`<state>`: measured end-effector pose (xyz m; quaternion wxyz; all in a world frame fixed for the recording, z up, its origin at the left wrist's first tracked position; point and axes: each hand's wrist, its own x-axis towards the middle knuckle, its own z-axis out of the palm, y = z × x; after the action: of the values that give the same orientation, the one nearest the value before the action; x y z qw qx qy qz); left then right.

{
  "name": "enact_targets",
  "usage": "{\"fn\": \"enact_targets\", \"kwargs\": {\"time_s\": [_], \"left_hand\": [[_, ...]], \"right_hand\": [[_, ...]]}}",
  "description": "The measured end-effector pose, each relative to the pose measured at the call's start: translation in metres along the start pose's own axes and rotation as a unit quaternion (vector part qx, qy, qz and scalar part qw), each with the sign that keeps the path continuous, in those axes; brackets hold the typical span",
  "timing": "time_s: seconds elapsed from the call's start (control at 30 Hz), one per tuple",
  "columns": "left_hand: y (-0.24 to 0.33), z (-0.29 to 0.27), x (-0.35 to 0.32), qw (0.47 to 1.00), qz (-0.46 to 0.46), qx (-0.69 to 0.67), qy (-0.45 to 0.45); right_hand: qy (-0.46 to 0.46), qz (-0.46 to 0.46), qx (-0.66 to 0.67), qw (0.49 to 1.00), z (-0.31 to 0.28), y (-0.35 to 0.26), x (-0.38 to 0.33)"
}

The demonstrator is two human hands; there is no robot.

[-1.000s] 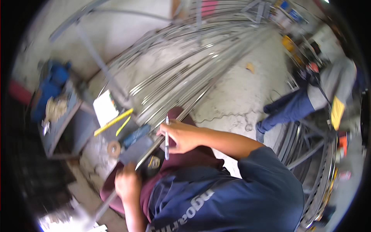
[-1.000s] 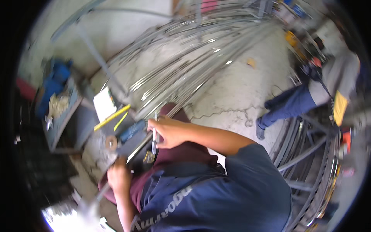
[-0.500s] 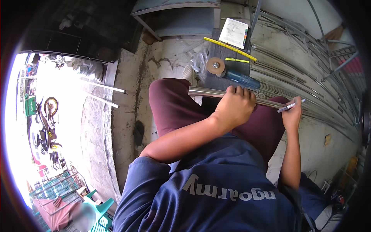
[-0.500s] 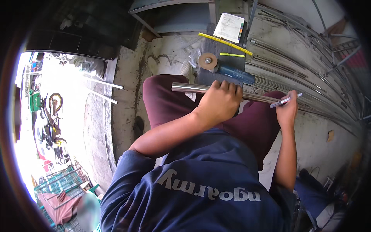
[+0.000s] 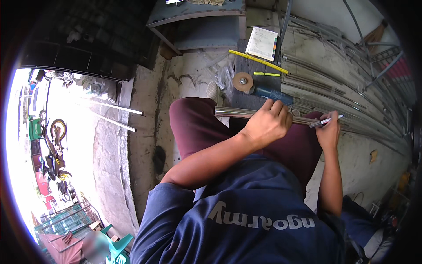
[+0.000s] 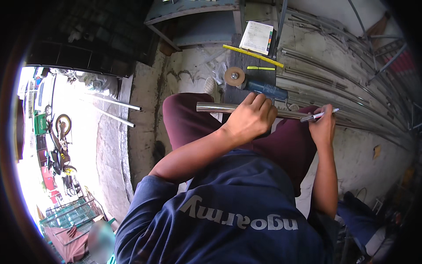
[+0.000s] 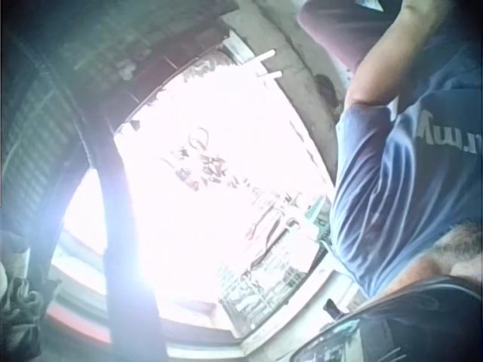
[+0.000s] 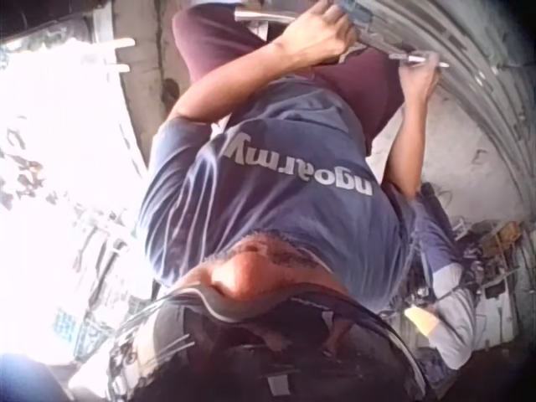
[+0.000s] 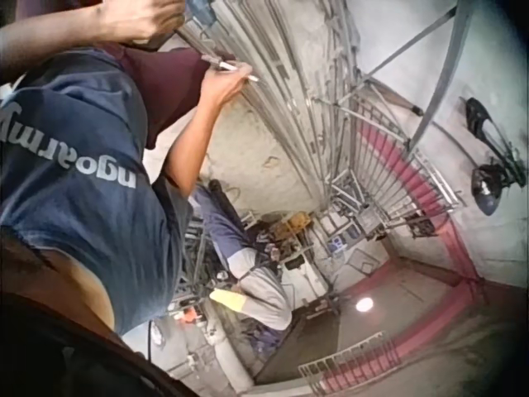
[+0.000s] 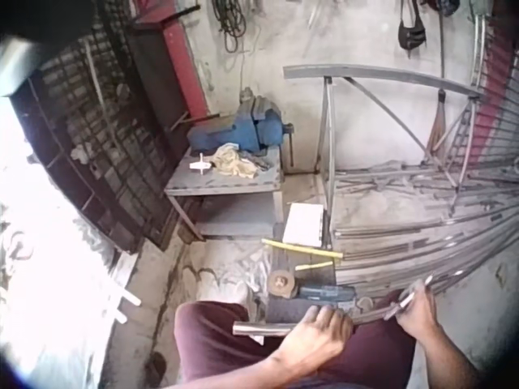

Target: Measuring a metal pipe with tape and marking it, then cutting it with an angle grinder.

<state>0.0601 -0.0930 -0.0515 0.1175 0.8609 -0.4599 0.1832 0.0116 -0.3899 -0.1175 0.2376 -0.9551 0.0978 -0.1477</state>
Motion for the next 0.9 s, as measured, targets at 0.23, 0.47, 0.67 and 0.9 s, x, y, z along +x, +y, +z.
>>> {"fn": "enact_targets", "kwargs": {"time_s": [0.23,0.47,0.67,0.9], "left_hand": [[0.003,0.003,-0.003,1.0,-0.014,0.004,-0.008],[-0.005,0.012,-0.017,0.975,-0.124,-0.029,-0.18],[-0.004,0.01,-0.017,0.982,-0.091,-0.047,-0.159],[-0.005,0.014,-0.016,0.997,-0.042,-0.023,-0.057]], "right_hand": [[-0.054,0.079,0.029,0.995,-0.002,-0.01,0.003],[-0.042,0.074,0.027,0.996,0.01,-0.005,0.001],[-0.048,0.052,0.037,0.997,0.012,0.0,-0.008],[-0.062,0.029,0.02,0.997,0.013,0.002,-0.011]]}}
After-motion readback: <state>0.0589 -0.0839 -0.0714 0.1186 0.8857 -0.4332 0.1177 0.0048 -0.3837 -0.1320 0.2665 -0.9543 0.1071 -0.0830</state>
